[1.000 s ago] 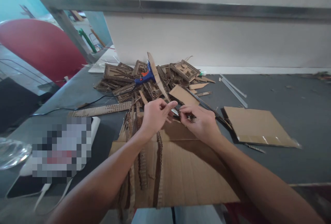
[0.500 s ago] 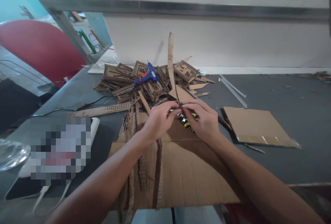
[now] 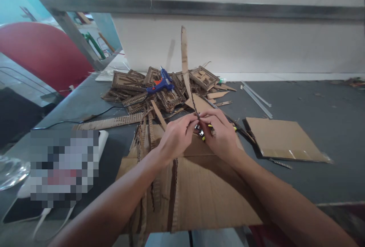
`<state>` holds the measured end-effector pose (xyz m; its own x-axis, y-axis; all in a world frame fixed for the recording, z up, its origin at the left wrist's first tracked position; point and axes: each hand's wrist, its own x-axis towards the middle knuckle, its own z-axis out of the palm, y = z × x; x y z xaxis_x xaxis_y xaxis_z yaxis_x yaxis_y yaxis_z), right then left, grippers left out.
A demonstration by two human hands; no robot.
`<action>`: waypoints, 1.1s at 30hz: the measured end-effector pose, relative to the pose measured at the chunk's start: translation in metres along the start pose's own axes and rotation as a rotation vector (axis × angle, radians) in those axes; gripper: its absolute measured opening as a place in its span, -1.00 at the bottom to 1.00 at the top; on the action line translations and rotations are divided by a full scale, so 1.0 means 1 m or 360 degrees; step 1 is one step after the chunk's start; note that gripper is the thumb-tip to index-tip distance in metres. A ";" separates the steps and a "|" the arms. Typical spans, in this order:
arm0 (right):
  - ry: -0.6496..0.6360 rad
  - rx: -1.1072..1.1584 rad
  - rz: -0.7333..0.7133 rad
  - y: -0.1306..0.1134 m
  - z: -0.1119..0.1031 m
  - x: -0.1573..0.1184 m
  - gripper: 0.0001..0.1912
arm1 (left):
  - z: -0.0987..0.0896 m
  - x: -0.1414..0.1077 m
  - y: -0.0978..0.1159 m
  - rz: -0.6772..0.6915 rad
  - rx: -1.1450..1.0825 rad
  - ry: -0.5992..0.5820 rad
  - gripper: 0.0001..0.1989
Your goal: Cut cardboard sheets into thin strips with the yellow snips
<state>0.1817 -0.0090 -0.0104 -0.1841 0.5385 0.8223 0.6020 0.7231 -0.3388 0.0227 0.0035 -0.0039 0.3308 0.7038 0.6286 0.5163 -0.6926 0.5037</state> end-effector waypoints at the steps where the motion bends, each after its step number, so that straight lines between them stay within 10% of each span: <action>1: 0.0017 0.0003 -0.0006 0.000 0.001 0.000 -0.84 | 0.001 0.000 0.001 0.0034 0.0031 0.0025 -0.87; 33: -0.0038 0.0116 0.0150 0.006 -0.006 0.007 -0.87 | -0.006 0.006 -0.007 0.0259 0.0166 0.0109 -0.91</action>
<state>0.1882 -0.0036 -0.0039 -0.1481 0.6152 0.7743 0.5597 0.6976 -0.4473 0.0169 0.0116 0.0001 0.3639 0.5689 0.7375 0.5404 -0.7738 0.3303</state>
